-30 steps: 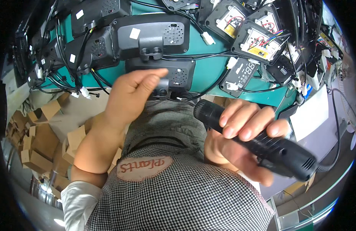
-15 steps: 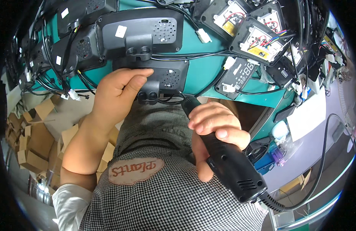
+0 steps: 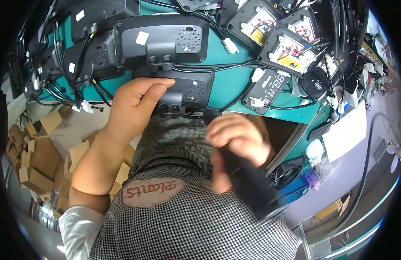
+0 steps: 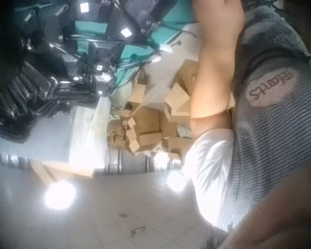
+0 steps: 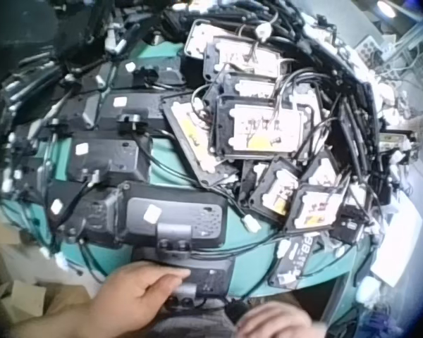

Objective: The person uses a handheld electric screwdriver to fasten screws into the back of multiple black electronic devices arranged on a green workbench. They repeatedly pick up screws, align them with the screwdriver, and drive them into the devices, occasionally moving the devices to access different screw holes.

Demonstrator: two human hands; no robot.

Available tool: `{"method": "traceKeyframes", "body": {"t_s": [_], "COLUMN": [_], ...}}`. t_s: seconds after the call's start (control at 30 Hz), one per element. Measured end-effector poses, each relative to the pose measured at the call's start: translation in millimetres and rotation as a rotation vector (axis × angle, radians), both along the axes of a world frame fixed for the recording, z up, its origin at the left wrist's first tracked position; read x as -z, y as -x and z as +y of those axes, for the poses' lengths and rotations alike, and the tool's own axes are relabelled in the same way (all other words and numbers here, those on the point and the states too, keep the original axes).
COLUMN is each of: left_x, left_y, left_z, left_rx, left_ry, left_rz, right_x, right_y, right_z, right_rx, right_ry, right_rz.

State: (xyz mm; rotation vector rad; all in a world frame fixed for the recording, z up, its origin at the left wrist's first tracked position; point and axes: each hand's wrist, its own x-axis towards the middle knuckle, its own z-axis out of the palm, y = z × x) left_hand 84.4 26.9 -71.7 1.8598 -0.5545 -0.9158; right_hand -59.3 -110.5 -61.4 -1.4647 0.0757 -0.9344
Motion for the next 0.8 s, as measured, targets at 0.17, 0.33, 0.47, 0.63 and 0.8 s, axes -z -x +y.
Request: {"method": "traceKeyframes", "body": {"t_s": [0.17, 0.33, 0.47, 0.63, 0.8], "left_x": [-13, -23, -32, -39, -30], "left_y": [-11, -6, -7, -2, 0], "left_z": [14, 12, 19, 22, 28], "left_rx": [-0.15, -0.307, -0.206, -0.16, -0.161], "left_ry": [0.135, 0.421, 0.472, 0.483, 0.528], "left_rz": [0.879, 1.227, 1.222, 1.233, 1.179], "right_x": [-39, -65, -70, -63, -65], "right_y": [-17, -49, -62, -71, -71], "right_z": [-21, -16, -8, -3, -6], "right_rx": [0.048, -0.124, -0.203, -0.265, -0.282], "right_ry": [-0.398, -0.488, -0.514, -0.486, -0.496], "right_rz": [-0.097, -0.178, -0.179, -0.162, -0.14]}}
